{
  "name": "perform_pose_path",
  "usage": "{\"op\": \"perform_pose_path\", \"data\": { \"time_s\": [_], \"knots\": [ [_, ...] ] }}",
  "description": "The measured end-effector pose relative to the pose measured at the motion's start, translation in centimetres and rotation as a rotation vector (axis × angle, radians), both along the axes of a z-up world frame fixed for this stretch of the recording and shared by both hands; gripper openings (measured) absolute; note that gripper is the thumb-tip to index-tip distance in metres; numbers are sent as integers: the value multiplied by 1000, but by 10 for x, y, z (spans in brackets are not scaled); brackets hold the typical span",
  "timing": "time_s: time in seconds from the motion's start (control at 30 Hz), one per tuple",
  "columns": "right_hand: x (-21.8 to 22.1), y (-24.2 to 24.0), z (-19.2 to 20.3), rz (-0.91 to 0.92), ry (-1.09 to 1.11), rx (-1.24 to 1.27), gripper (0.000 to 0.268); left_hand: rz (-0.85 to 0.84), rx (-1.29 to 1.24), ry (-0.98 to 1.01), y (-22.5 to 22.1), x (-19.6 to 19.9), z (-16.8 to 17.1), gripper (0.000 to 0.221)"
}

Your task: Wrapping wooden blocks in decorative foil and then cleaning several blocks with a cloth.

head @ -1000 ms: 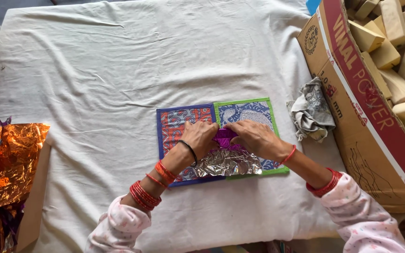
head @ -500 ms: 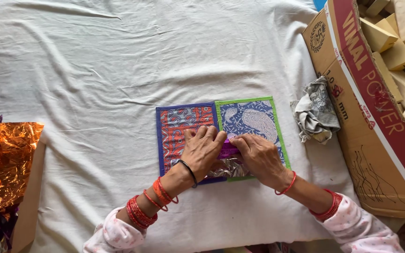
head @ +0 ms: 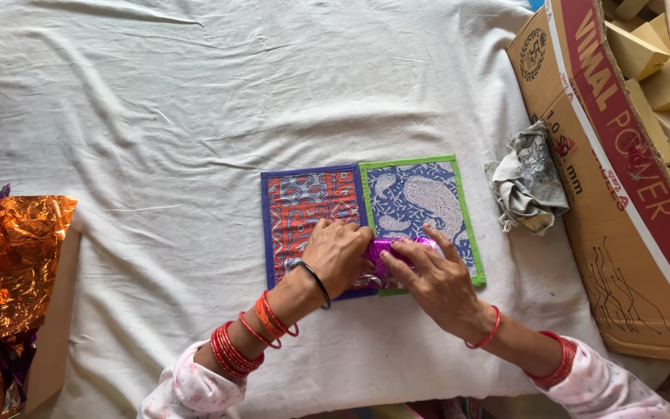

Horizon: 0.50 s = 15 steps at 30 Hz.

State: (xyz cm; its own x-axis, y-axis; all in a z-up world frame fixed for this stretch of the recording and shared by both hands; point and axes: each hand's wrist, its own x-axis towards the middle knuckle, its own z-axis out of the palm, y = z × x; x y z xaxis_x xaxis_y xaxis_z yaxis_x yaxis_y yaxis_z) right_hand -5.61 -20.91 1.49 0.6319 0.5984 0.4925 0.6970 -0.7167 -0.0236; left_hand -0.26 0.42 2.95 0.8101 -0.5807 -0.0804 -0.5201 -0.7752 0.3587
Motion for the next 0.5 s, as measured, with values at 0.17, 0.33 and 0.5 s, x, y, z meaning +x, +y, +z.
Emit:
{"op": "perform_pose_path", "data": {
  "time_s": [0.17, 0.33, 0.5],
  "knots": [
    [8, -9, 15, -15, 231, -1, 39, 13, -72, -192, -2, -16, -13, 37],
    [42, -15, 24, 5, 555, 118, 43, 32, -63, -265, -4, -27, -9, 37],
    [50, -15, 24, 275, 569, 36, 49, 65, -93, -348, -5, -40, -6, 42]
  ]
}}
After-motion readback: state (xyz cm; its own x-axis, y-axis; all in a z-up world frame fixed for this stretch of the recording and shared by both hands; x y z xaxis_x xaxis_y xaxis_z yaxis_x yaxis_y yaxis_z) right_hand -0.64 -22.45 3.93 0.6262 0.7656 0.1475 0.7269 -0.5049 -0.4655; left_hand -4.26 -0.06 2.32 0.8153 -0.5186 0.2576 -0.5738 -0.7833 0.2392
